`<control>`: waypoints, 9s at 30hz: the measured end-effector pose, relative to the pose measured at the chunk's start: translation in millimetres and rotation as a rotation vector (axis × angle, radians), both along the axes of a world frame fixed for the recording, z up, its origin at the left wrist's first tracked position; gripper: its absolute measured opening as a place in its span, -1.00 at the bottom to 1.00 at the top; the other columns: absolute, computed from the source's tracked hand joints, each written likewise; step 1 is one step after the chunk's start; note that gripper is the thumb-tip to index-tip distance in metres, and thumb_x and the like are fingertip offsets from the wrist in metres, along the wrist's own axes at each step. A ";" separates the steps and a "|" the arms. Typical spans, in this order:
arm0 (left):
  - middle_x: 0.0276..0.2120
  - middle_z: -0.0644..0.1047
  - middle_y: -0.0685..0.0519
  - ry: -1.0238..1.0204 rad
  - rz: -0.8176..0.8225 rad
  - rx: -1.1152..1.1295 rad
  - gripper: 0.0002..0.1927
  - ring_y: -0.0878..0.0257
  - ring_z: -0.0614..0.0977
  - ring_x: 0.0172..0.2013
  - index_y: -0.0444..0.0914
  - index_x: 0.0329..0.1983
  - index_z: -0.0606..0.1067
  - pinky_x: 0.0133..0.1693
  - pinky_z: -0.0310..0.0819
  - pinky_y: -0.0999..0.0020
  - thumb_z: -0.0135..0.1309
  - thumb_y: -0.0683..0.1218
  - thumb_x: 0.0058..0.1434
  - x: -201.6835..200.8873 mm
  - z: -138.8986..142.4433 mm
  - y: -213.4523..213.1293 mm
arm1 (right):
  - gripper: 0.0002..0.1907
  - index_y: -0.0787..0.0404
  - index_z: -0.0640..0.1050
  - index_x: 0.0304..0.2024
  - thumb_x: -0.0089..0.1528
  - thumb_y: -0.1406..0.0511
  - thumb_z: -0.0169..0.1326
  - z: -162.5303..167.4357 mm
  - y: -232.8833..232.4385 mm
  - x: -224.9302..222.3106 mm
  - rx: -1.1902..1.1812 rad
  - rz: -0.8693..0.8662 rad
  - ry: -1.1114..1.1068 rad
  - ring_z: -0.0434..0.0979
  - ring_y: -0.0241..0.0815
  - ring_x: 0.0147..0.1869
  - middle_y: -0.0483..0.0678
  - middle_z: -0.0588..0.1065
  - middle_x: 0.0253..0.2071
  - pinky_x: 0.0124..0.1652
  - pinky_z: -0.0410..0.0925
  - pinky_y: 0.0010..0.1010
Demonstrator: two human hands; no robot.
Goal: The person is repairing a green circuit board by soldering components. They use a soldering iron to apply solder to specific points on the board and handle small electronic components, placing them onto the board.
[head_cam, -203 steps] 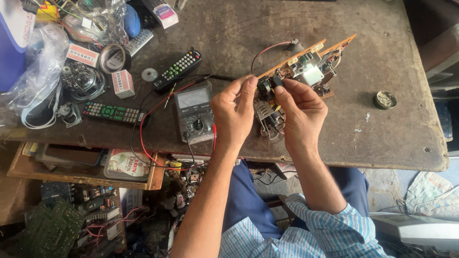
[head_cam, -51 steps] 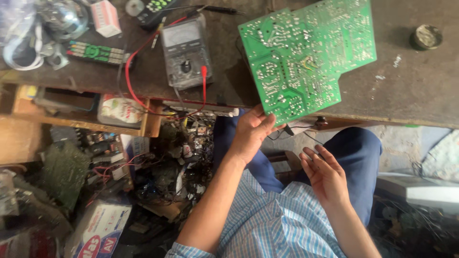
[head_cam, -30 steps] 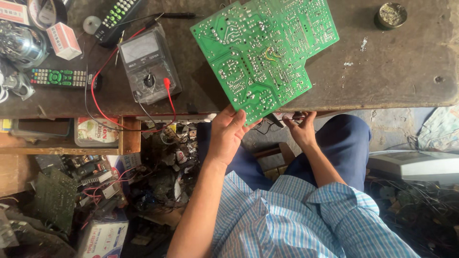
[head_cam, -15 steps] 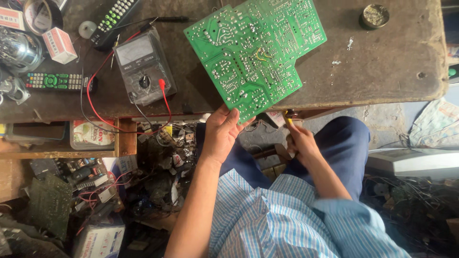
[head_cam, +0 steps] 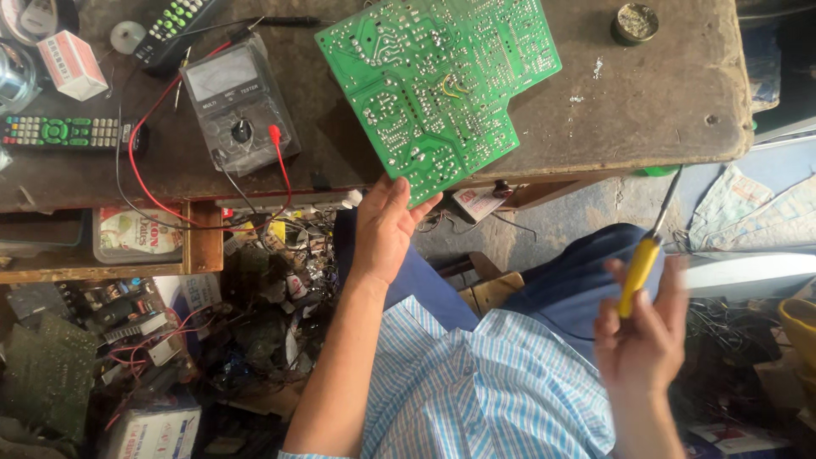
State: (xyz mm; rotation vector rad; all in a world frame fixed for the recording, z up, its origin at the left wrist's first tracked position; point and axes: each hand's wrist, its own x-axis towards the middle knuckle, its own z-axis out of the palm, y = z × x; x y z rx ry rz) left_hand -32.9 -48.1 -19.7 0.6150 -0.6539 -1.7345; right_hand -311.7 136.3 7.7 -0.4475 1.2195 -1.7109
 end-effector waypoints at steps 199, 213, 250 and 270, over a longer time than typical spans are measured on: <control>0.19 0.51 -0.09 0.008 -0.027 -0.030 -0.62 0.07 0.54 0.23 -0.38 0.27 0.39 0.36 0.36 -0.01 -0.02 -0.07 0.50 -3.4 -12.5 -10.4 | -0.77 0.24 0.48 -0.02 0.42 0.21 -0.02 -67.1 -99.4 4.3 -0.163 0.151 -0.194 0.46 -0.07 -0.31 0.13 0.51 -0.28 -0.32 0.33 -0.37; 0.20 0.50 -0.10 0.010 -0.015 -0.045 -0.58 0.05 0.54 0.24 -0.40 0.29 0.36 0.37 0.35 -0.02 -0.01 -0.05 0.50 -6.3 -13.8 -11.5 | -0.78 0.30 0.44 -0.03 0.51 0.24 0.02 -12.4 -111.0 -56.2 -0.431 -0.147 0.356 0.47 -0.13 -0.45 0.15 0.50 -0.32 -0.48 0.35 -0.42; 0.20 0.50 -0.10 0.015 -0.020 -0.018 -0.60 0.07 0.55 0.22 -0.40 0.29 0.37 0.36 0.36 -0.01 -0.02 -0.06 0.50 -9.9 -19.1 -12.3 | -0.76 0.37 0.47 0.00 0.37 0.31 -0.03 -41.1 -95.2 -15.4 -0.229 0.111 0.013 0.50 -0.05 -0.39 0.23 0.51 -0.30 -0.35 0.40 -0.33; 0.19 0.51 -0.10 -0.021 -0.029 -0.029 -0.60 0.09 0.55 0.22 -0.39 0.29 0.38 0.37 0.37 0.01 -0.01 -0.05 0.50 -7.4 -12.2 -10.3 | -0.76 0.32 0.49 -0.02 0.40 0.26 -0.03 -63.7 -103.6 -16.9 -0.157 0.189 -0.161 0.51 -0.07 -0.27 0.21 0.54 -0.21 -0.34 0.33 -0.39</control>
